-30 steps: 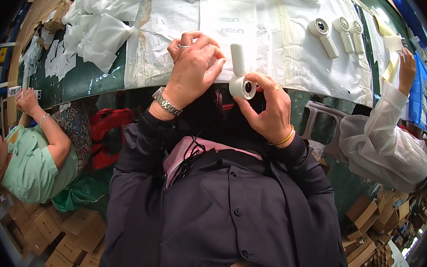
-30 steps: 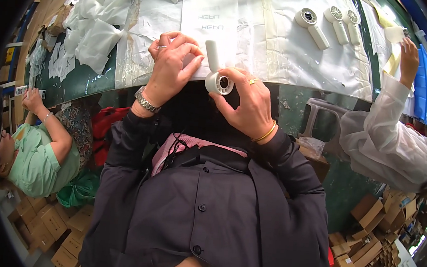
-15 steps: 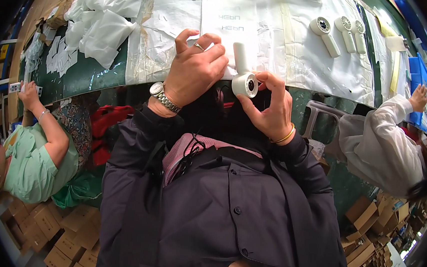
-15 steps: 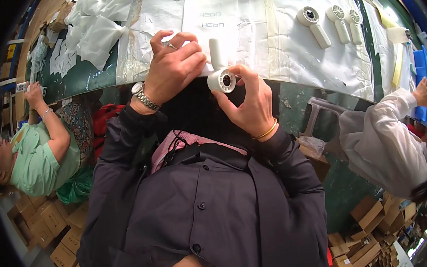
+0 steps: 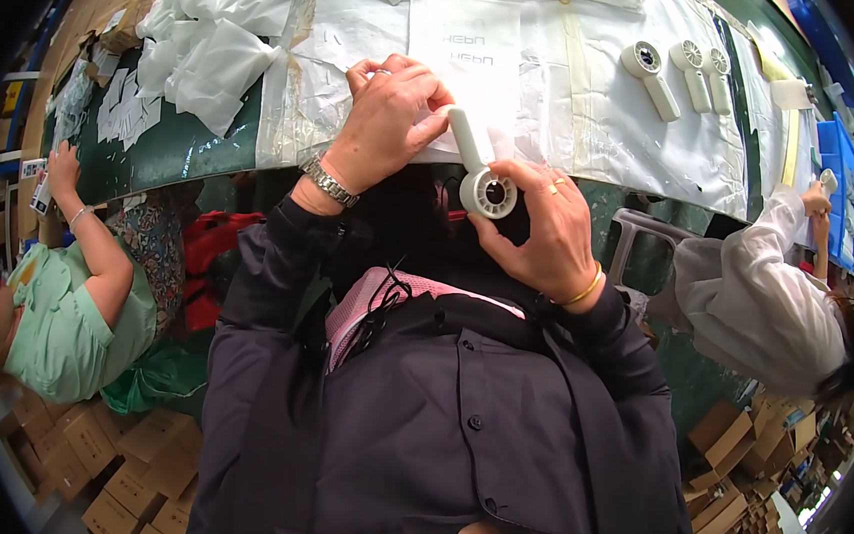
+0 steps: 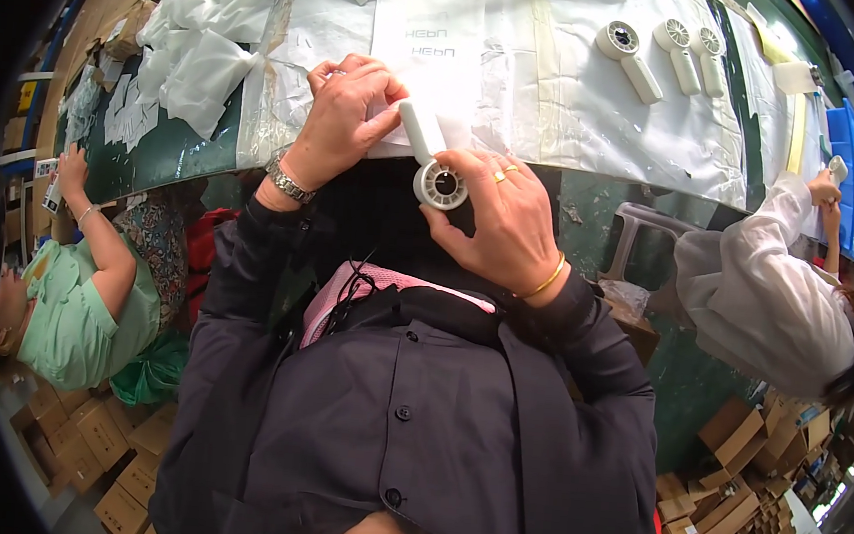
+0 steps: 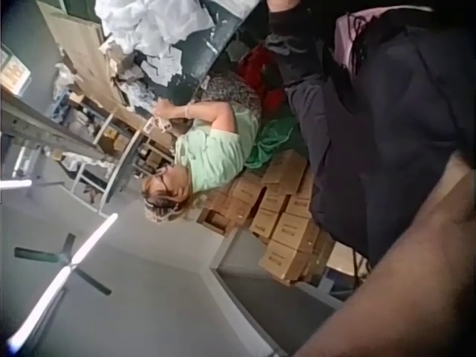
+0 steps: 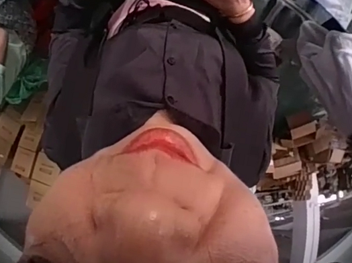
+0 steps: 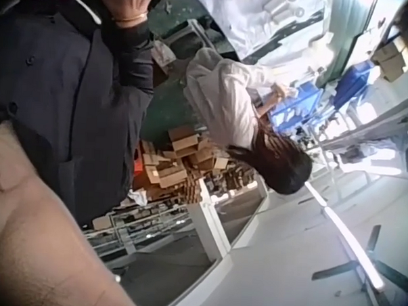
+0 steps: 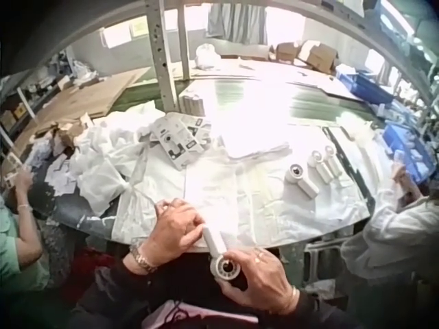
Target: The person packages small fans by hand, picking up a fan and sliding it into a plastic bag. They then fold the top of the bag over and press it down to seal it before setting the packaged fan aside.
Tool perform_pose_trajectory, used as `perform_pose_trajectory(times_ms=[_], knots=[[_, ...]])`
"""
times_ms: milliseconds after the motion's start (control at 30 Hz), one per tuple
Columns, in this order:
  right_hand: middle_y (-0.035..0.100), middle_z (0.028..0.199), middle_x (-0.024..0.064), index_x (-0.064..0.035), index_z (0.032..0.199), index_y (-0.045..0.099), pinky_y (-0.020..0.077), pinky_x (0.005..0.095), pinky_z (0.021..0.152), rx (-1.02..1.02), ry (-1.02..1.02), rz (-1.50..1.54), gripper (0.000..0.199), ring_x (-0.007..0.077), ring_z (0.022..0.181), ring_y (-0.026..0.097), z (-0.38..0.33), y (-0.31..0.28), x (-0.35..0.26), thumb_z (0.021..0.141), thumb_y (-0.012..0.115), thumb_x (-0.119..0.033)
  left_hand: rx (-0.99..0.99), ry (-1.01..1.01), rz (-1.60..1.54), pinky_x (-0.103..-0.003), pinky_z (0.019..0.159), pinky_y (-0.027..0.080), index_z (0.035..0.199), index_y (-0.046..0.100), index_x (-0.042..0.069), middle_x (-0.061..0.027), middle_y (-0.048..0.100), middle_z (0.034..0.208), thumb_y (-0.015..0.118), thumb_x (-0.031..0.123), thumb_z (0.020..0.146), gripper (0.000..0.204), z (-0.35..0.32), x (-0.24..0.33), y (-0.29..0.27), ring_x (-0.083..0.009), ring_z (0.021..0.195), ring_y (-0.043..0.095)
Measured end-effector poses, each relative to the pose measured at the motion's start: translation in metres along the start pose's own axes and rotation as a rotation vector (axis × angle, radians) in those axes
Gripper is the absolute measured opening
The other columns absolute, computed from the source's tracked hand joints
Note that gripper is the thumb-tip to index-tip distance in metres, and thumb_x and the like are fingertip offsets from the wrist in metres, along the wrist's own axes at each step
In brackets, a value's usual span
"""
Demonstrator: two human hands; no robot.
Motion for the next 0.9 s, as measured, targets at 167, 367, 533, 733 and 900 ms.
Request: perform_pose_trajectory(times_ms=[167, 367, 533, 733, 900], knots=[[0.073, 0.109, 0.0159, -0.0033, 0.126, 0.064, 0.0563, 0.0411, 0.090, -0.079, 0.092, -0.002, 0.051, 0.0358, 0.097, 0.072, 0.002, -0.004, -0.010, 0.081, 0.087, -0.014, 0.082, 0.067, 0.099, -0.046, 0.107, 0.026, 0.095, 0.073, 0.014, 0.0018, 0.071, 0.102, 0.074, 0.023, 0.096, 0.010, 0.004, 0.018, -0.012, -0.0191, 0.118, 0.063], [0.073, 0.107, 0.0165, -0.0030, 0.128, 0.063, 0.0563, 0.0423, 0.088, -0.083, 0.149, -0.019, 0.051, 0.0355, 0.094, 0.072, 0.010, -0.004, -0.011, 0.083, 0.086, -0.014, 0.114, 0.127, 0.165, -0.047, 0.111, 0.025, 0.098, 0.072, 0.016, 0.0036, 0.071, 0.108, 0.075, 0.018, 0.096, 0.005, 0.006, 0.035, -0.018, -0.0184, 0.121, 0.063], [0.073, 0.106, 0.0168, -0.0006, 0.137, 0.061, 0.0563, 0.0425, 0.083, -0.100, 0.259, -0.013, 0.058, 0.0339, 0.089, 0.071, 0.022, 0.000, -0.006, 0.085, 0.085, -0.016, 0.158, 0.190, 0.165, -0.046, 0.114, 0.023, 0.100, 0.072, 0.015, 0.0041, 0.071, 0.112, 0.076, 0.018, 0.095, 0.007, 0.006, 0.046, -0.023, -0.0188, 0.125, 0.062], [0.072, 0.103, 0.0155, 0.0008, 0.140, 0.064, 0.0561, 0.0402, 0.079, -0.052, 0.263, -0.079, 0.063, 0.0303, 0.084, 0.071, 0.026, 0.010, 0.015, 0.085, 0.087, -0.019, 0.177, 0.127, -0.052, -0.038, 0.096, 0.041, 0.107, 0.070, 0.011, 0.0002, 0.070, 0.110, 0.078, 0.013, 0.093, 0.016, -0.001, 0.050, -0.029, -0.0172, 0.107, 0.066], [0.072, 0.103, 0.0147, 0.0004, 0.133, 0.069, 0.0559, 0.0383, 0.079, -0.046, 0.326, -0.013, 0.060, 0.0278, 0.083, 0.071, 0.024, 0.014, 0.024, 0.082, 0.091, -0.021, 0.088, -0.395, -0.520, -0.029, 0.063, 0.045, 0.112, 0.067, 0.000, -0.0035, 0.071, 0.096, 0.074, 0.007, 0.095, 0.020, -0.044, 0.018, -0.018, -0.0093, 0.077, 0.063]])
Point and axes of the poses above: each hand's wrist, its own z-axis towards the middle knuckle, its own y-axis out of the palm, x = y × z, the point moved 7 cm from there along z, towards the middle knuckle
